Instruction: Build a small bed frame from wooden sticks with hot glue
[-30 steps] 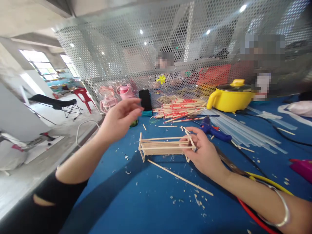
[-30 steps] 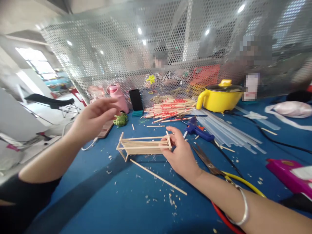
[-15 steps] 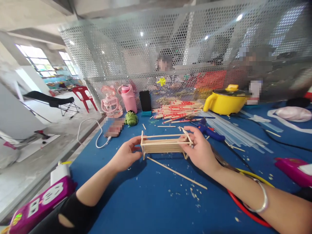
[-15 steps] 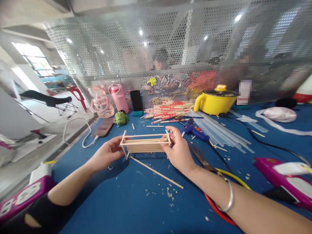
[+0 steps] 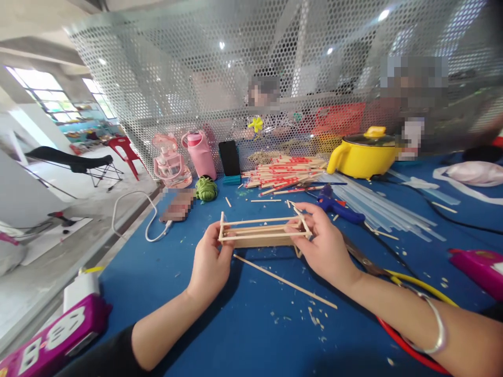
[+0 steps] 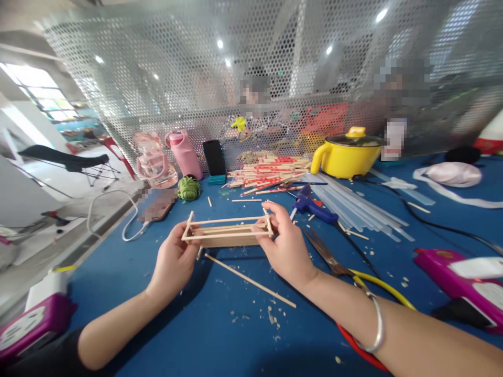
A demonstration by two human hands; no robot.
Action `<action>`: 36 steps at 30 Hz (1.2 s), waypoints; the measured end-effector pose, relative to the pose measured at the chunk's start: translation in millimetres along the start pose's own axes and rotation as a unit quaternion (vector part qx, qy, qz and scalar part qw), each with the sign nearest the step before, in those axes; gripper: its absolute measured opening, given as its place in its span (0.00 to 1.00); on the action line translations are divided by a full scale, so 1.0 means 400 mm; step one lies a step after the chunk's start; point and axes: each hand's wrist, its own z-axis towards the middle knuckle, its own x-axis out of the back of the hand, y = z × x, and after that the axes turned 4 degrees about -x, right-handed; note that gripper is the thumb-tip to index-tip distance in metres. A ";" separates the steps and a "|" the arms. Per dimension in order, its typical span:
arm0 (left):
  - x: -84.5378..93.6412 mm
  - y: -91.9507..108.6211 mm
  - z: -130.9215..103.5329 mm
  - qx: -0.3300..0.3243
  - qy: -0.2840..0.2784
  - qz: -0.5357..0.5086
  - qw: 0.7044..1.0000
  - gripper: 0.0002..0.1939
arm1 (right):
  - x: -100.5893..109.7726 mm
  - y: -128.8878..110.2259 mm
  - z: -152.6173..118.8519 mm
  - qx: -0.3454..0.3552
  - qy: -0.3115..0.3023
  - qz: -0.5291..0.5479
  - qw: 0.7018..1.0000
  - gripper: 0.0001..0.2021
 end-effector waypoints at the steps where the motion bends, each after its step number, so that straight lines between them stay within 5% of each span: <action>1: -0.002 -0.002 0.000 -0.006 0.008 0.013 1.000 0.11 | 0.000 0.000 0.000 0.000 0.004 -0.005 1.000 0.19; 21: 0.004 0.005 0.002 0.052 0.062 0.046 0.996 0.12 | -0.006 -0.013 -0.014 0.019 -0.041 -0.010 0.999 0.24; 27: 0.002 0.011 0.004 0.055 0.061 0.019 0.996 0.12 | 0.020 -0.016 -0.031 0.014 -0.108 -0.095 0.990 0.30; 30: 0.002 0.009 0.004 0.053 0.063 0.010 0.997 0.12 | 0.065 -0.026 -0.024 0.076 -0.084 -0.133 0.985 0.35; 33: 0.002 0.004 0.006 0.044 0.063 -0.008 0.997 0.10 | 0.108 -0.082 0.031 0.206 -0.032 -0.164 0.964 0.26; 36: 0.001 -0.001 0.008 0.037 0.065 -0.025 0.997 0.09 | 0.105 -0.159 0.116 0.263 -0.131 -0.243 0.925 0.14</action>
